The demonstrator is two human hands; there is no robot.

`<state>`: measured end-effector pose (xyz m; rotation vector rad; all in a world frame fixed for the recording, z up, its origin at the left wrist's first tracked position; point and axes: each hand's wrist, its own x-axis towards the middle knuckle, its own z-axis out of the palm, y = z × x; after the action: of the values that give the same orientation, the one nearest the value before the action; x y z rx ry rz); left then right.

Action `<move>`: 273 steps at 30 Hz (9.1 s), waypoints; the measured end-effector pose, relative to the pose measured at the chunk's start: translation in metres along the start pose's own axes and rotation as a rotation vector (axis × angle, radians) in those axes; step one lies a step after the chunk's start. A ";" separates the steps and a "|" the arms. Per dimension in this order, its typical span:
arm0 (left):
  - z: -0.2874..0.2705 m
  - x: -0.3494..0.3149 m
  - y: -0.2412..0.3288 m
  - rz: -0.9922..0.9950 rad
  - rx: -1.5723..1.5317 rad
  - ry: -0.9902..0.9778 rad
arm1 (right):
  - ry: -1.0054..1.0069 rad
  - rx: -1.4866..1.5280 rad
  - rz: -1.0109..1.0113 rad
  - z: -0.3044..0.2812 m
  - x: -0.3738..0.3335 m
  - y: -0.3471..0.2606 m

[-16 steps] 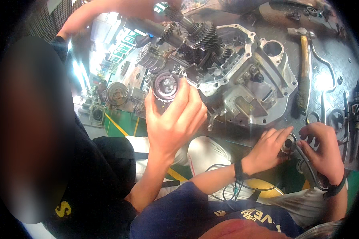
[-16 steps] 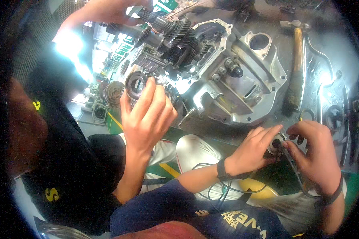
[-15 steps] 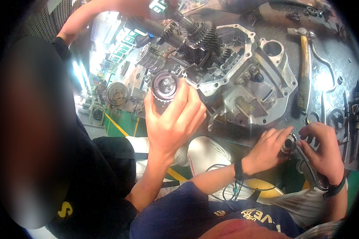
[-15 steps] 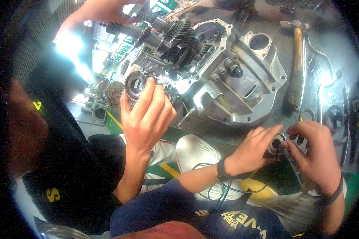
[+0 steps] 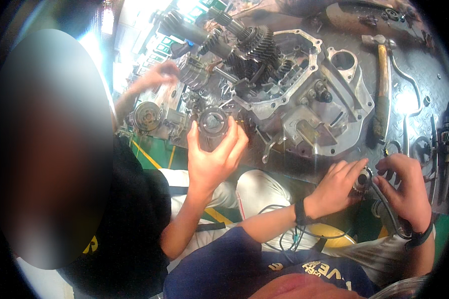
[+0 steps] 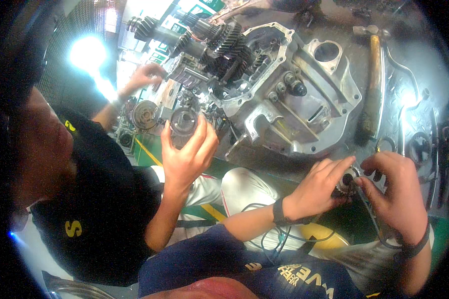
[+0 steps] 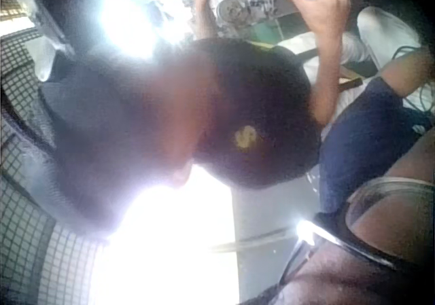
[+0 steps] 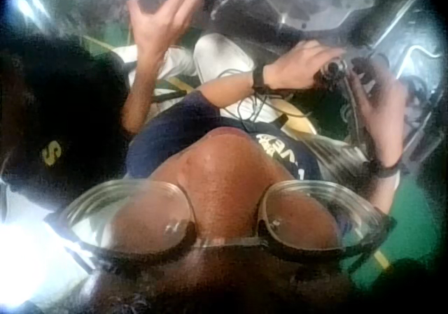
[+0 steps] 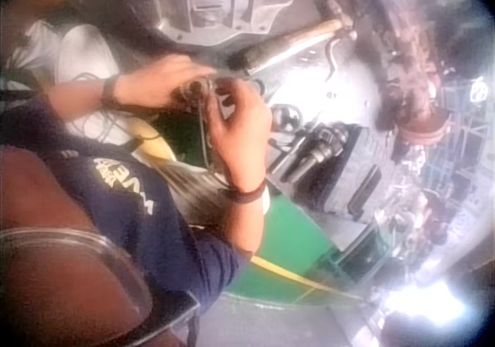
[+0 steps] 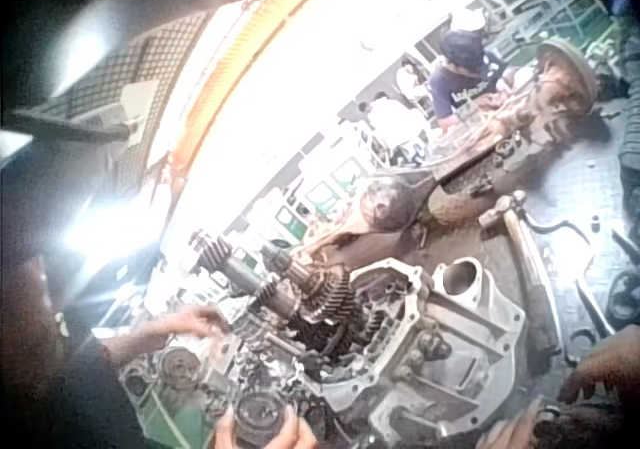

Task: The person handles and separates various metal gears and bearing components from a disassembled engine housing on a workbench, turning the parts over by hand while another person gestures at them.

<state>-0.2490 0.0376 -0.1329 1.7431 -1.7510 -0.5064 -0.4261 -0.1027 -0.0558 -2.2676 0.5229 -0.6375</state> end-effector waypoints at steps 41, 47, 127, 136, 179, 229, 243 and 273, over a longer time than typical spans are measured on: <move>0.011 0.007 -0.008 0.010 0.008 0.117 | -0.032 -0.006 0.008 0.001 -0.007 0.004; 0.012 0.005 -0.008 0.003 0.024 0.117 | -0.006 -0.021 -0.033 0.001 -0.008 0.004; -0.042 -0.009 0.005 -0.068 -1.656 -0.053 | -0.337 0.987 0.379 0.017 -0.030 -0.009; -0.045 -0.006 0.020 -0.208 -1.318 0.060 | -0.219 0.803 0.346 0.015 -0.030 -0.012; -0.012 -0.005 0.000 -0.030 -0.504 0.422 | -0.232 0.751 0.660 0.029 -0.012 0.012; 0.004 -0.009 -0.022 0.002 -0.148 0.279 | -0.299 -0.290 0.547 0.029 -0.008 -0.032; 0.034 -0.001 -0.037 0.089 -0.033 0.248 | -0.156 -0.444 -0.666 0.285 0.126 -0.111; 0.023 -0.008 -0.053 0.162 -0.099 0.302 | 0.079 -0.287 -0.066 0.040 -0.048 0.004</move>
<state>-0.2244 0.0385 -0.1864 1.5060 -1.6051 -0.2410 -0.4421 -0.0589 -0.0970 -2.5453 0.6130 -0.7262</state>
